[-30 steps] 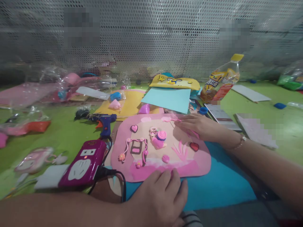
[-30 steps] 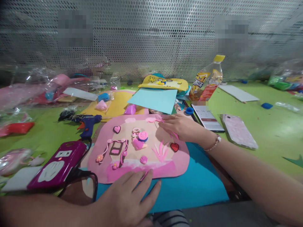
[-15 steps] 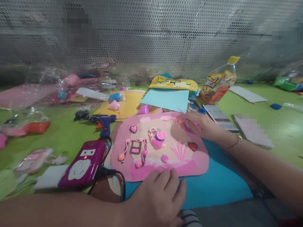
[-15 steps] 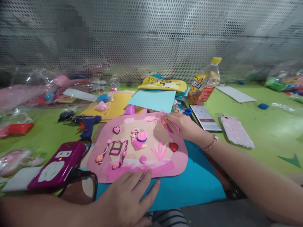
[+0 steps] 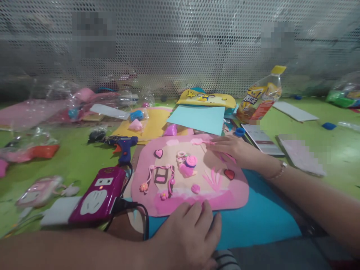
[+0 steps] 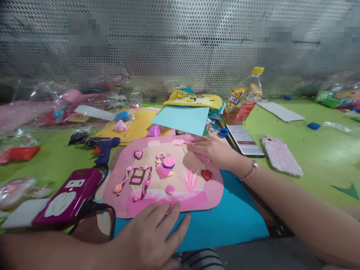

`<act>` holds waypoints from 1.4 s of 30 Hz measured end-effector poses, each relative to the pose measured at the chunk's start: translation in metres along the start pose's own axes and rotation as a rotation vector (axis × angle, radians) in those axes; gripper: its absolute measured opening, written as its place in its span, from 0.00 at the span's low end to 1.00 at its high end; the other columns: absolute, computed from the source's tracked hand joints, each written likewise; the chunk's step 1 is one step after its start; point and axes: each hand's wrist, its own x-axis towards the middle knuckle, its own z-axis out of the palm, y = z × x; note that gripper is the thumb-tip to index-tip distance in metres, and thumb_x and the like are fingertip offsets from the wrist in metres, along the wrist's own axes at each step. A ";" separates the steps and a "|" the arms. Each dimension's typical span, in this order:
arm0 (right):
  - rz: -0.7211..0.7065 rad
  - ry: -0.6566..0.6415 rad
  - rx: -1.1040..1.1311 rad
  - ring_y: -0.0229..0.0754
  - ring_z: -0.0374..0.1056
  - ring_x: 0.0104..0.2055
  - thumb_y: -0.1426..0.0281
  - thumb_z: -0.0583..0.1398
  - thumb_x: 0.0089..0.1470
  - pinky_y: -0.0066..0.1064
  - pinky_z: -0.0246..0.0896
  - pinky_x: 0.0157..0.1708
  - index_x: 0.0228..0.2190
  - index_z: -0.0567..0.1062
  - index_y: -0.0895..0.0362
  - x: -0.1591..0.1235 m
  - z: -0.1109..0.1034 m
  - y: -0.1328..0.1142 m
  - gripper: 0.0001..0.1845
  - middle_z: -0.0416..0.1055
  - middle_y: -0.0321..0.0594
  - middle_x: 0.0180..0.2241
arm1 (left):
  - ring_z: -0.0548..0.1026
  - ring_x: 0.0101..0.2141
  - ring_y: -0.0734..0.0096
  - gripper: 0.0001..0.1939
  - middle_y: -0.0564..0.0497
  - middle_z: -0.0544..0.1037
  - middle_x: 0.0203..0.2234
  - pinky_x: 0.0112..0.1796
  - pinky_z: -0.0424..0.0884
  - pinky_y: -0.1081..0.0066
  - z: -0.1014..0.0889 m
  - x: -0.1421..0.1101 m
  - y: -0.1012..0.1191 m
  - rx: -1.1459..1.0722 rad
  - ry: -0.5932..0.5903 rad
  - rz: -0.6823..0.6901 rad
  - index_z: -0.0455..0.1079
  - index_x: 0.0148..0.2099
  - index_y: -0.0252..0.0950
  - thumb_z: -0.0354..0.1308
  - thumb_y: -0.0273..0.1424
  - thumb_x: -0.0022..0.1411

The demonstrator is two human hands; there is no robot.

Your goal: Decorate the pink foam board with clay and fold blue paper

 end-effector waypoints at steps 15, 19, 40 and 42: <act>-0.008 0.043 0.034 0.47 0.64 0.54 0.76 0.51 0.59 0.40 0.64 0.49 0.49 0.71 0.60 -0.002 0.002 0.002 0.19 0.71 0.50 0.50 | 0.71 0.40 0.56 0.28 0.38 0.73 0.46 0.35 0.66 0.62 -0.001 0.000 -0.001 0.002 -0.009 0.000 0.63 0.56 0.29 0.41 0.45 0.66; -0.014 0.041 0.026 0.47 0.64 0.55 0.76 0.50 0.59 0.40 0.64 0.49 0.50 0.71 0.60 -0.001 0.003 0.002 0.19 0.71 0.49 0.50 | 0.71 0.40 0.56 0.28 0.38 0.72 0.46 0.36 0.66 0.62 0.000 0.000 0.000 -0.004 -0.025 0.004 0.63 0.57 0.29 0.41 0.46 0.66; 0.003 -0.019 0.028 0.49 0.64 0.55 0.75 0.51 0.59 0.43 0.63 0.49 0.50 0.70 0.59 0.000 -0.003 -0.001 0.19 0.71 0.50 0.50 | 0.70 0.40 0.56 0.28 0.38 0.72 0.46 0.36 0.64 0.62 0.000 0.000 -0.001 -0.014 -0.009 -0.004 0.63 0.56 0.30 0.41 0.46 0.66; -0.007 -0.016 0.030 0.48 0.65 0.54 0.75 0.51 0.59 0.41 0.64 0.48 0.49 0.71 0.60 0.001 -0.003 -0.001 0.18 0.71 0.50 0.49 | 0.70 0.40 0.56 0.28 0.38 0.72 0.45 0.35 0.64 0.62 0.000 -0.001 0.000 -0.007 -0.002 0.000 0.63 0.56 0.29 0.41 0.46 0.67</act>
